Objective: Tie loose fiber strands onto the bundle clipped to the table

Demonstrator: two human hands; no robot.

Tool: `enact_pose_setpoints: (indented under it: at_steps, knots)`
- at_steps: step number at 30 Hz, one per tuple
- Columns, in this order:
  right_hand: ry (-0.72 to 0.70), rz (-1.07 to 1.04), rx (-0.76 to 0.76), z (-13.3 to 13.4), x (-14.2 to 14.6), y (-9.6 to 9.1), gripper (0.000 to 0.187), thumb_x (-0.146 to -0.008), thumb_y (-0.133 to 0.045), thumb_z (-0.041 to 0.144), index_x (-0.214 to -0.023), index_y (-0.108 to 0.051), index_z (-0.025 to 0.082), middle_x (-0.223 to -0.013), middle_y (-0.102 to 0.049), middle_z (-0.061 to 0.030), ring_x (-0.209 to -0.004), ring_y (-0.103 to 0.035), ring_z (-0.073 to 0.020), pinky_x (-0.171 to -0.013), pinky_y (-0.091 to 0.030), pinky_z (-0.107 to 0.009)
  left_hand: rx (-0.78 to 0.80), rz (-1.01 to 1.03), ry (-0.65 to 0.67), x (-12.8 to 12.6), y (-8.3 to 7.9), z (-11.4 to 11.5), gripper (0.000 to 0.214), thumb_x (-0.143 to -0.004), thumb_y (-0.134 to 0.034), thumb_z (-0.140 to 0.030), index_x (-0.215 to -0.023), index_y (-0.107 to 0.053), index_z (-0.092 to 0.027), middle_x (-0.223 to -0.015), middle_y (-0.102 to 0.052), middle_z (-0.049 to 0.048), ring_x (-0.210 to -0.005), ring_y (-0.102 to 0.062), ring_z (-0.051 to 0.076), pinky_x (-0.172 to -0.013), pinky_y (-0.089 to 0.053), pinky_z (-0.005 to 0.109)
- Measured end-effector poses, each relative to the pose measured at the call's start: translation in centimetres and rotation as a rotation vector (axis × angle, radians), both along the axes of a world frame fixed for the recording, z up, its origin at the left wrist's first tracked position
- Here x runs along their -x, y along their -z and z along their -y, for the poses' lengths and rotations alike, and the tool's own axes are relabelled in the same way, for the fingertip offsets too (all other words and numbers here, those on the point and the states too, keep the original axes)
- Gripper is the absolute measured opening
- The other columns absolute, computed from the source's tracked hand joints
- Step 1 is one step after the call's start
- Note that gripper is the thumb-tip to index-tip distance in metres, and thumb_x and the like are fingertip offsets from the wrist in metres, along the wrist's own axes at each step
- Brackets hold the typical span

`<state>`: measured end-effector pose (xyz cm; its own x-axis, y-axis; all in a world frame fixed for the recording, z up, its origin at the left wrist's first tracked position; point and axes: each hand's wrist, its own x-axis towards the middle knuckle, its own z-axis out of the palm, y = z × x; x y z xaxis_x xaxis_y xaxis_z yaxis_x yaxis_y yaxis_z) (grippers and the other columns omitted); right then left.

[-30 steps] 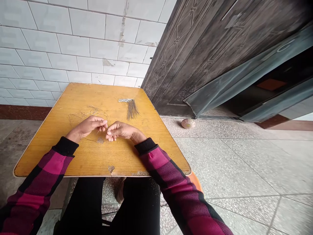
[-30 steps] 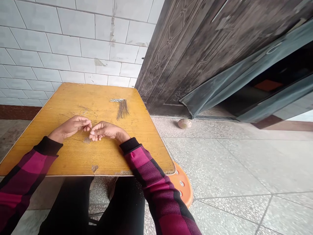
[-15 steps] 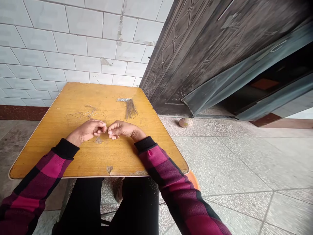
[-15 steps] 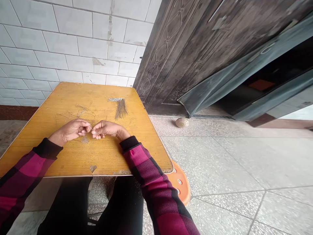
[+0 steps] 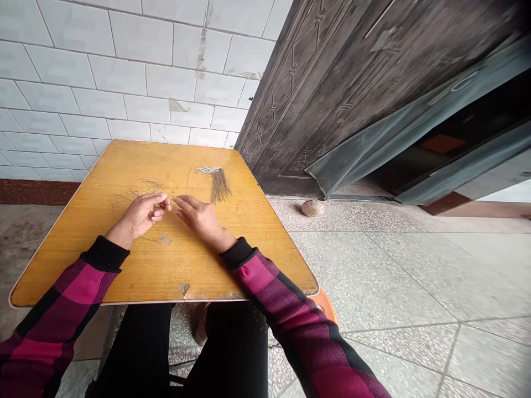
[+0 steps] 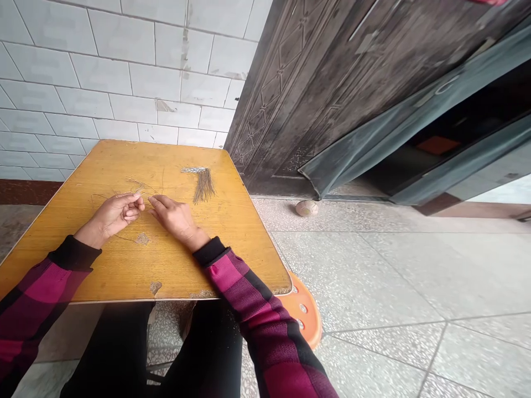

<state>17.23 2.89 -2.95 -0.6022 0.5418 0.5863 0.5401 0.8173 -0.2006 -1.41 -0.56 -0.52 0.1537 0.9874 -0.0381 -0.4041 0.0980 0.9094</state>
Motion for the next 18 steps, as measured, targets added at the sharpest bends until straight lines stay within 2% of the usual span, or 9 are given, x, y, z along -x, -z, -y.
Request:
enact_pose_setpoints:
  at_steps: [5, 8, 11, 18]
  knots:
    - [0.077, 0.158, -0.142, -1.1, -0.1, 0.4, 0.026, -0.098, -0.043, 0.024, -0.106, -0.066, 0.016, -0.087, -0.066, -0.0098, -0.083, -0.055, -0.0185, -0.065, -0.038, -0.028, 0.027, -0.028, 0.020, -0.4, 0.3, 0.1, 0.016, -0.073, -0.064, -0.022, -0.063, -0.063, -0.009, -0.060, -0.060, 0.0051, -0.039, -0.034, 0.001, -0.036, -0.024, 0.013]
    - [0.063, 0.161, -0.200, -1.5, -0.6, -0.1, 0.024, -0.097, -0.043, 0.020, -0.104, -0.066, 0.016, -0.087, -0.065, -0.0089, -0.083, -0.052, -0.0188, -0.065, -0.037, -0.028, 0.070, 0.005, 0.001, -0.6, 0.2, 0.1, 0.015, -0.073, -0.061, -0.019, -0.061, -0.061, -0.009, -0.058, -0.058, 0.0042, -0.038, -0.031, 0.000, -0.036, -0.024, 0.013]
    - [0.035, 0.135, -0.235, -1.8, -0.9, -0.4, 0.025, -0.098, -0.042, 0.019, -0.107, -0.065, 0.017, -0.090, -0.066, -0.0086, -0.087, -0.051, -0.0193, -0.072, -0.038, -0.031, 0.086, 0.050, -0.020, -0.8, 0.0, 0.1, 0.015, -0.074, -0.058, -0.015, -0.060, -0.059, -0.009, -0.057, -0.058, 0.0034, -0.037, -0.030, 0.000, -0.036, -0.025, 0.012]
    - [0.050, 0.088, -0.319, -2.6, -1.4, -0.7, 0.025, -0.098, -0.043, 0.021, -0.104, -0.067, 0.021, -0.093, -0.070, -0.0067, -0.110, -0.050, -0.0234, -0.087, -0.033, -0.039, 0.121, 0.080, -0.058, -1.1, -0.3, 0.2, 0.016, -0.075, -0.055, -0.013, -0.059, -0.056, -0.011, -0.054, -0.057, 0.0024, -0.036, -0.030, 0.000, -0.036, -0.025, 0.011]
